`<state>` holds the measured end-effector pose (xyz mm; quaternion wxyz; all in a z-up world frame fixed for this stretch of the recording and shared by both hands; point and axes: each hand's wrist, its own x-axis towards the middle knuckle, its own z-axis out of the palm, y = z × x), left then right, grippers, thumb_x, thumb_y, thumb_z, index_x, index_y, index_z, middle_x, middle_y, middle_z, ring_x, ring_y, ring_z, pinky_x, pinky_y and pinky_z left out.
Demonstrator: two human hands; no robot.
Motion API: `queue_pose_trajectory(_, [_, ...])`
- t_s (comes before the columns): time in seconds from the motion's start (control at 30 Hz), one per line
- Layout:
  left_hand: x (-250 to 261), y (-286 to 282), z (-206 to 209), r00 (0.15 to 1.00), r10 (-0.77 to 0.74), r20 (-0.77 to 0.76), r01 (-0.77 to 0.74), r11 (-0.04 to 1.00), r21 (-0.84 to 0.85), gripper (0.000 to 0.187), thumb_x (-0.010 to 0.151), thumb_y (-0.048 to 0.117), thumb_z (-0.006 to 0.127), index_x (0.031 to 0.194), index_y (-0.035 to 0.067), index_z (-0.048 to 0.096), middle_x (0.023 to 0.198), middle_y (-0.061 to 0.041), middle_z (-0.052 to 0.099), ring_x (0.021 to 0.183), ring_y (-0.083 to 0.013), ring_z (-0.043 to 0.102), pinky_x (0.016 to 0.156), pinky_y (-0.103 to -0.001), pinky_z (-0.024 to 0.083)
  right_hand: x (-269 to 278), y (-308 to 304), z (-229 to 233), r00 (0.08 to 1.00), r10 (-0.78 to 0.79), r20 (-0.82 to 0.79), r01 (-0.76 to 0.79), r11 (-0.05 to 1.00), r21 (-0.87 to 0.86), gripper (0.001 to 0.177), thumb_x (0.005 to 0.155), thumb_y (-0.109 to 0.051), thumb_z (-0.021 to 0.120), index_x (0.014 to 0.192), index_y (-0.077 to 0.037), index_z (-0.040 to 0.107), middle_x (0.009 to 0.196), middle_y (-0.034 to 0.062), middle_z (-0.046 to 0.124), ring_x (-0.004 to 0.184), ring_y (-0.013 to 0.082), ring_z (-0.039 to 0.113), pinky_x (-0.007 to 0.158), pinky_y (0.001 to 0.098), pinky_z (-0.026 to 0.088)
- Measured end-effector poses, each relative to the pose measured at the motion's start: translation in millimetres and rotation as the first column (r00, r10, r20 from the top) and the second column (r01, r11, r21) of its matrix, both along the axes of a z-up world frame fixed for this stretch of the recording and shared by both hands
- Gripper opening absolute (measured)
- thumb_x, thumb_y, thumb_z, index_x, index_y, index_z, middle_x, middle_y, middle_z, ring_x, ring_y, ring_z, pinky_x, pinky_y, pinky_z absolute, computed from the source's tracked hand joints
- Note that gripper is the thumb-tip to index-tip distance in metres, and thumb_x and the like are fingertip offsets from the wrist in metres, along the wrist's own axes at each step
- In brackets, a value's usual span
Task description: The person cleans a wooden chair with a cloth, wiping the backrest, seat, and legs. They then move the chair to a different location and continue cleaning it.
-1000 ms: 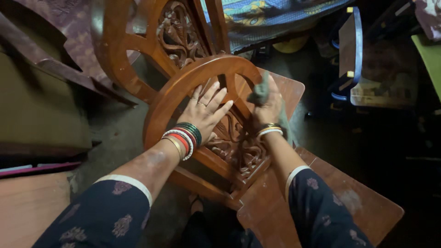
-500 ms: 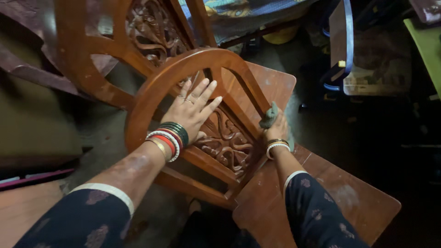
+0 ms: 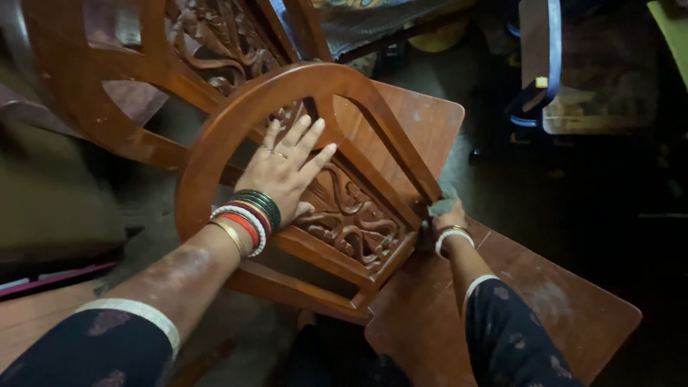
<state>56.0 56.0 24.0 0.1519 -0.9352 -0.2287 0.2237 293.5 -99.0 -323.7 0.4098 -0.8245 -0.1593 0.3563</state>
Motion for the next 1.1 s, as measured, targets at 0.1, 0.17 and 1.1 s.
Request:
queue_pose_trajectory(0.1, [-6, 0, -1, 1.0, 0.002, 0.015, -0.002, 1.0, -0.003, 0.1, 0.076, 0.057, 0.076, 0.157, 0.019, 0.031, 0.167, -0.018, 0.014, 0.154, -0.0323, 0.011, 0.122, -0.056, 0.011, -15, 6, 9, 0.989, -0.101, -0.111, 0.102, 0.995, 0.001, 0.05, 0.091, 0.002, 0.044, 0.139, -0.011, 0.055, 0.107, 0.014, 0.07, 0.093, 0.031, 0.071, 0.076, 0.0417, 0.058])
queue_pose_trajectory(0.17, [-9, -2, -2, 1.0, 0.024, 0.015, -0.024, 1.0, -0.015, 0.101, 0.075, 0.058, 0.076, 0.157, 0.019, 0.03, 0.166, -0.018, 0.013, 0.154, -0.0317, 0.012, 0.122, -0.055, 0.011, -21, 10, 16, 0.997, -0.077, 0.029, 0.075, 0.994, 0.084, 0.056, 0.086, 0.005, 0.046, 0.139, -0.012, 0.055, 0.108, 0.0115, 0.071, 0.096, 0.0269, 0.072, 0.087, 0.038, 0.055])
queue_pose_trajectory(1.1, [0, -9, -2, 0.998, -0.016, 0.054, 0.015, 1.0, 0.014, 0.103, 0.074, 0.058, 0.076, 0.158, 0.02, 0.029, 0.167, -0.016, 0.013, 0.153, -0.0297, 0.015, 0.121, -0.056, 0.014, 9, -50, -120, 0.829, -0.559, -0.003, 0.556, 0.824, 0.106, 0.049, 0.08, -0.01, 0.063, 0.129, -0.007, 0.059, 0.115, 0.0199, 0.066, 0.102, 0.0389, 0.065, 0.092, 0.0473, 0.052])
